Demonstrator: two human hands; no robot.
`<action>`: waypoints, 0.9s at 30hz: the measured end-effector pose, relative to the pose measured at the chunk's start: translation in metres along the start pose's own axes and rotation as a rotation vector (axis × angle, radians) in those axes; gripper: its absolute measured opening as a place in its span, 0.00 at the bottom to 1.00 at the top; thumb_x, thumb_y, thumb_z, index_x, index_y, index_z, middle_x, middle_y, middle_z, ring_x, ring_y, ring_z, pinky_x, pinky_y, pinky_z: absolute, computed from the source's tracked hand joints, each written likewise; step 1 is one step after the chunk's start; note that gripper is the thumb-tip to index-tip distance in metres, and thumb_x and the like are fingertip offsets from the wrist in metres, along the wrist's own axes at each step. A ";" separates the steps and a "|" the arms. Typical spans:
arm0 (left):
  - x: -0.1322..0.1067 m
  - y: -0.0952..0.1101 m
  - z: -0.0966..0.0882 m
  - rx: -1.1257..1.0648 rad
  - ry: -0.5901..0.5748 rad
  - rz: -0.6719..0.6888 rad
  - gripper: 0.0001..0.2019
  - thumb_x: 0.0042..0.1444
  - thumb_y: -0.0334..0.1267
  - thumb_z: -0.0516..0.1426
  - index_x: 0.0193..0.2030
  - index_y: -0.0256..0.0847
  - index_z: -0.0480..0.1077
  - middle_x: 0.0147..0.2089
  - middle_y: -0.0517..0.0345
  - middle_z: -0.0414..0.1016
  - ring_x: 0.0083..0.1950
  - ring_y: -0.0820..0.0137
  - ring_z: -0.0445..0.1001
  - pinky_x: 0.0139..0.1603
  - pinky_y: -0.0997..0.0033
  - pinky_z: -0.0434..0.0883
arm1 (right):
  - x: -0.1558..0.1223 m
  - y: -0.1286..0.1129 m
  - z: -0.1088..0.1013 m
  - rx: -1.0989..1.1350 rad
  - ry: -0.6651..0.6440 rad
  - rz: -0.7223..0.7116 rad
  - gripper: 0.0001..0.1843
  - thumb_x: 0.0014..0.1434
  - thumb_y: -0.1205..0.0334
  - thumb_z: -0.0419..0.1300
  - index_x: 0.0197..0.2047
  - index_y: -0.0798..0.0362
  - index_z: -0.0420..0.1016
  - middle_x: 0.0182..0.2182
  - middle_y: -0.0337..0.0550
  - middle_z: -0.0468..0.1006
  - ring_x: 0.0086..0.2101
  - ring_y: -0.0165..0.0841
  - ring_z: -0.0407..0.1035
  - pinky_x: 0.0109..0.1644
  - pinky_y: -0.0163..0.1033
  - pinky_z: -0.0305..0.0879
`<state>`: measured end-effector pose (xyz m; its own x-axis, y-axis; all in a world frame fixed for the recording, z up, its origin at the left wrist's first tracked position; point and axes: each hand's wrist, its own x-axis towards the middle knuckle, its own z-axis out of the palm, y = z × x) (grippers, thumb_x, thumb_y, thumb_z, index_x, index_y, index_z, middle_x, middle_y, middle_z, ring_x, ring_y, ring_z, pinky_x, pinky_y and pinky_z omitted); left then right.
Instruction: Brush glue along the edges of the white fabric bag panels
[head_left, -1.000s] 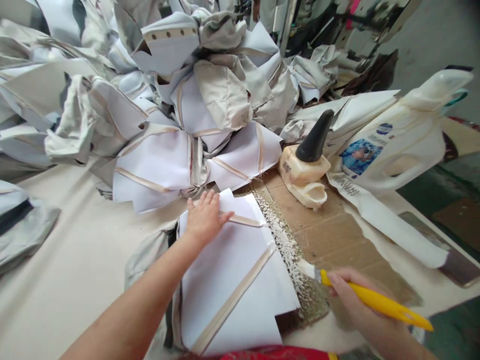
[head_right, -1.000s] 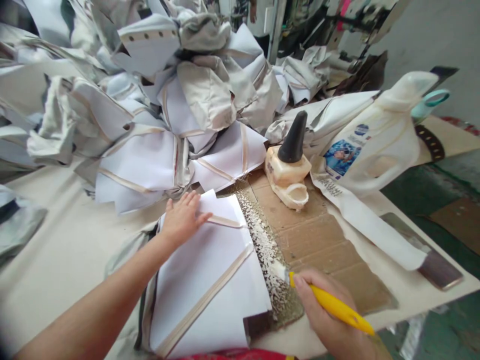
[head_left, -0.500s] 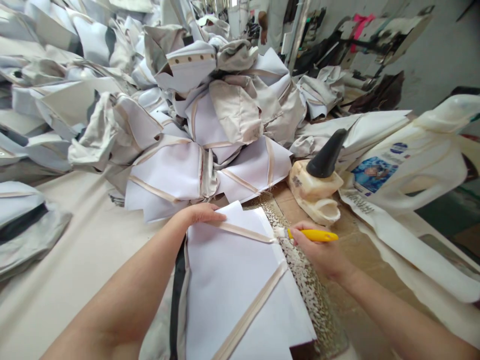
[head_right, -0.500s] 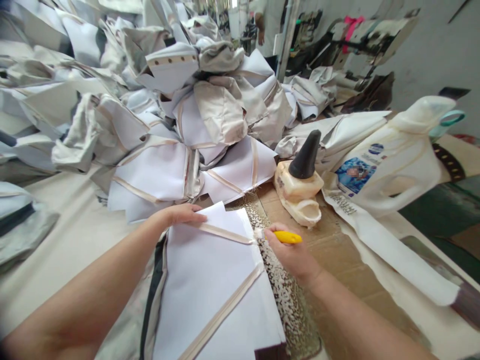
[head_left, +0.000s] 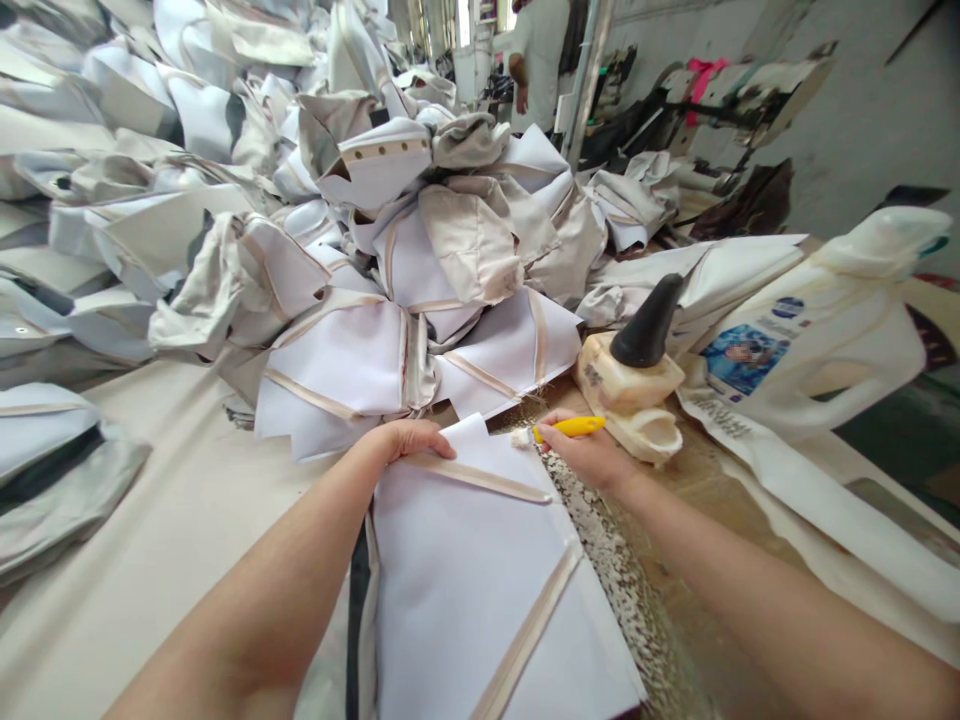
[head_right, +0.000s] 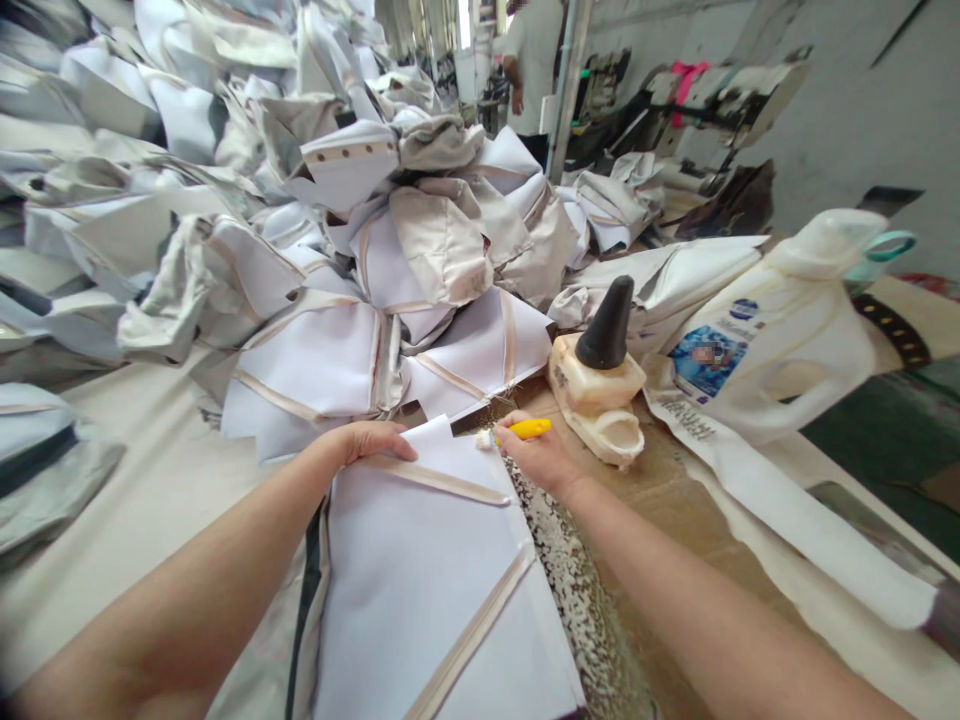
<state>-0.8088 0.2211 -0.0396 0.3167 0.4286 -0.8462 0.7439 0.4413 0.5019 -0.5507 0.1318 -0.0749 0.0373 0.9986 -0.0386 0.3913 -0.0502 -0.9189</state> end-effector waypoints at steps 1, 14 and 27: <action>-0.003 0.002 0.001 -0.008 0.014 0.005 0.17 0.36 0.39 0.60 0.37 0.39 0.69 0.31 0.57 0.76 0.27 0.64 0.75 0.25 0.69 0.71 | 0.006 0.003 0.004 0.005 0.003 0.012 0.13 0.54 0.52 0.52 0.30 0.52 0.69 0.23 0.37 0.71 0.27 0.34 0.67 0.31 0.36 0.61; -0.160 0.044 -0.001 -0.177 0.146 0.269 0.33 0.37 0.40 0.61 0.53 0.37 0.60 0.32 0.60 0.76 0.30 0.64 0.75 0.28 0.69 0.72 | -0.034 -0.012 -0.059 0.058 0.381 -0.030 0.16 0.54 0.47 0.55 0.32 0.54 0.69 0.24 0.42 0.73 0.27 0.35 0.69 0.34 0.39 0.66; -0.196 0.000 0.176 0.927 0.411 0.504 0.13 0.44 0.40 0.60 0.37 0.44 0.67 0.39 0.57 0.72 0.38 0.65 0.71 0.35 0.71 0.68 | -0.077 0.001 -0.112 0.349 0.488 -0.056 0.19 0.52 0.44 0.62 0.31 0.52 0.69 0.19 0.35 0.67 0.25 0.33 0.68 0.32 0.37 0.66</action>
<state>-0.7671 -0.0015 0.0953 0.6133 0.6943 -0.3766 0.7898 -0.5361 0.2979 -0.4507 0.0529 -0.0289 0.4749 0.8714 0.1227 0.0831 0.0944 -0.9921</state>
